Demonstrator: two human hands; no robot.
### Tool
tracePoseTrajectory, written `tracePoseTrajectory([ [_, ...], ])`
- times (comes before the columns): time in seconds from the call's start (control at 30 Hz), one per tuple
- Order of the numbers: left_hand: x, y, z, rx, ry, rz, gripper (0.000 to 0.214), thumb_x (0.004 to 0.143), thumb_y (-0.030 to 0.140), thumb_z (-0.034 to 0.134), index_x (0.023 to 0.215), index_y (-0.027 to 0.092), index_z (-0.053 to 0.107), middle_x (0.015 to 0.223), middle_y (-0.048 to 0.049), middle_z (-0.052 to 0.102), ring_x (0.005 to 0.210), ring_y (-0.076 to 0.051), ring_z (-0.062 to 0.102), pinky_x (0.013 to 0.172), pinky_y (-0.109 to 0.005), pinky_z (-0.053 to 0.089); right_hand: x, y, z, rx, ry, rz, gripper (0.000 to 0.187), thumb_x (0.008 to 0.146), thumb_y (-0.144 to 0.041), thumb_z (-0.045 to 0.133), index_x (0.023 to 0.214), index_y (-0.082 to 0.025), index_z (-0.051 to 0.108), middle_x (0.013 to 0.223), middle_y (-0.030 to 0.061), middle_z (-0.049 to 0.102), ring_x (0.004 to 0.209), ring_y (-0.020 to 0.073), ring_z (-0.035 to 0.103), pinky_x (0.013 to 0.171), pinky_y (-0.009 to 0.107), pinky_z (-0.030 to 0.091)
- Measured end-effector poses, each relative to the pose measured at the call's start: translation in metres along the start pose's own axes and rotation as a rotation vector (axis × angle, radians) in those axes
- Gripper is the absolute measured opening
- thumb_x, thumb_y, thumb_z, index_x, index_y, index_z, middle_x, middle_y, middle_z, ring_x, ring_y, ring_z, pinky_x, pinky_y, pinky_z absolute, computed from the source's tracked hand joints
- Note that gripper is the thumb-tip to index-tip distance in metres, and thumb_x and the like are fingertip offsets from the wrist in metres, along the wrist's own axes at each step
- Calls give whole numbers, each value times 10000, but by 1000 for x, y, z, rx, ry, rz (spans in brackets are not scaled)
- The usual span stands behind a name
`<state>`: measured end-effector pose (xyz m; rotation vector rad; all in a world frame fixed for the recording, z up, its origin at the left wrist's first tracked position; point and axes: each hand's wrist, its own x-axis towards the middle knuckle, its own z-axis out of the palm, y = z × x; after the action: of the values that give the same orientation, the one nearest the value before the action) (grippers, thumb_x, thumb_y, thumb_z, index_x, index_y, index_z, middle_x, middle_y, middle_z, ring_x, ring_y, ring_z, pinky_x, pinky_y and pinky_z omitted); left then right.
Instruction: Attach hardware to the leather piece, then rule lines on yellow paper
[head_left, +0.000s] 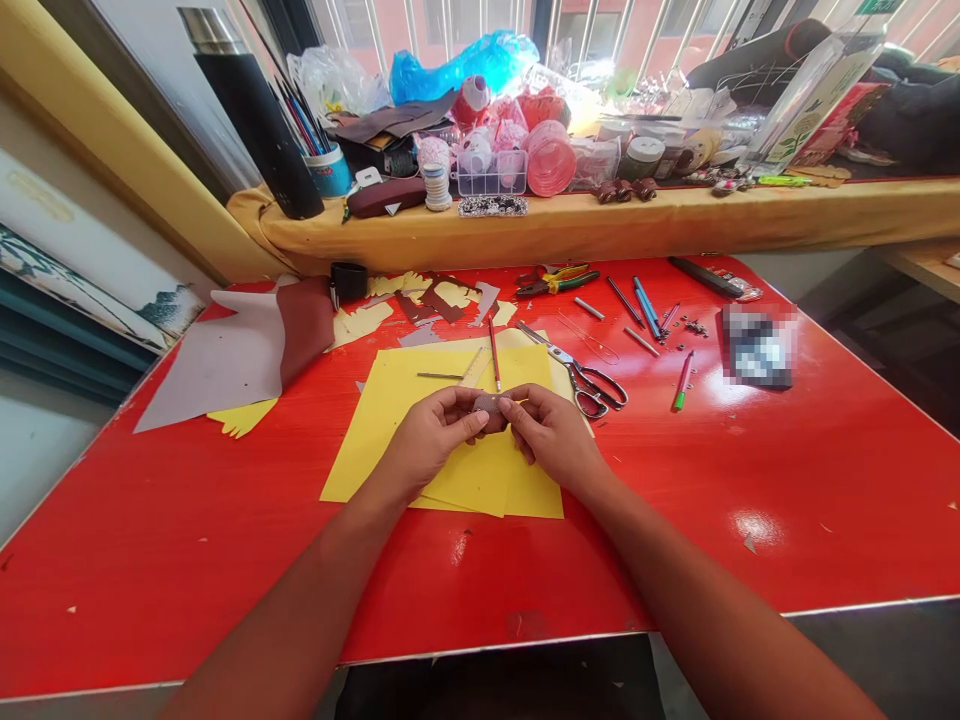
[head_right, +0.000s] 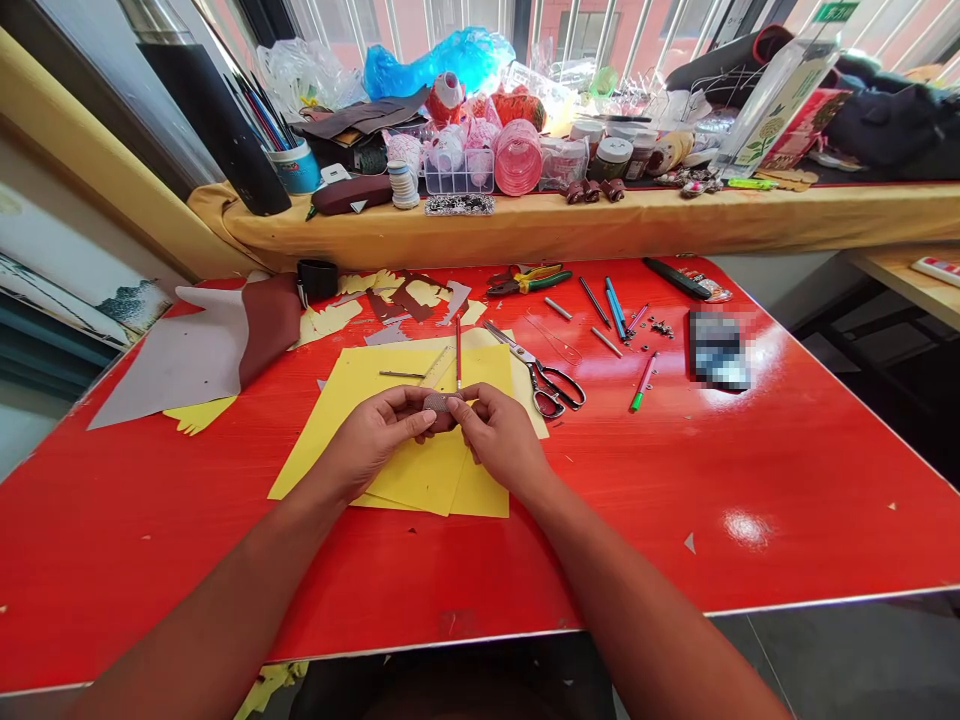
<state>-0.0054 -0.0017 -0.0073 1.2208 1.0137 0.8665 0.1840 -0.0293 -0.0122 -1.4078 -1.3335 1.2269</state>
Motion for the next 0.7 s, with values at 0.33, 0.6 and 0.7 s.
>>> tracePoseTrajectory([
  [0.33, 1, -4, 0, 21, -10, -47, 476, 738, 454, 859, 1094, 178, 708, 973, -85, 787, 832, -219, 729, 691, -329, 555, -3, -3, 3, -66, 11, -65, 280, 963, -448, 607, 1015, -208, 742, 551, -52, 573, 417, 118, 468, 437, 257, 369],
  [0.6, 1, -3, -2, 70, -24, -62, 467, 760, 463, 833, 1086, 161, 690, 993, -77, 765, 740, -167, 680, 671, -314, 552, -4, -1, 2, -195, 20, -120, 293, 978, -429, 591, 1043, -212, 779, 567, -31, 608, 461, 131, 482, 481, 265, 350],
  [0.7, 0, -1, -3, 84, -24, -58, 430, 775, 462, 823, 1054, 164, 688, 945, -47, 743, 664, -133, 630, 635, -296, 528, -5, 0, 1, -250, 4, -141, 287, 988, -414, 591, 1074, -221, 786, 575, -37, 585, 484, 133, 484, 500, 265, 351],
])
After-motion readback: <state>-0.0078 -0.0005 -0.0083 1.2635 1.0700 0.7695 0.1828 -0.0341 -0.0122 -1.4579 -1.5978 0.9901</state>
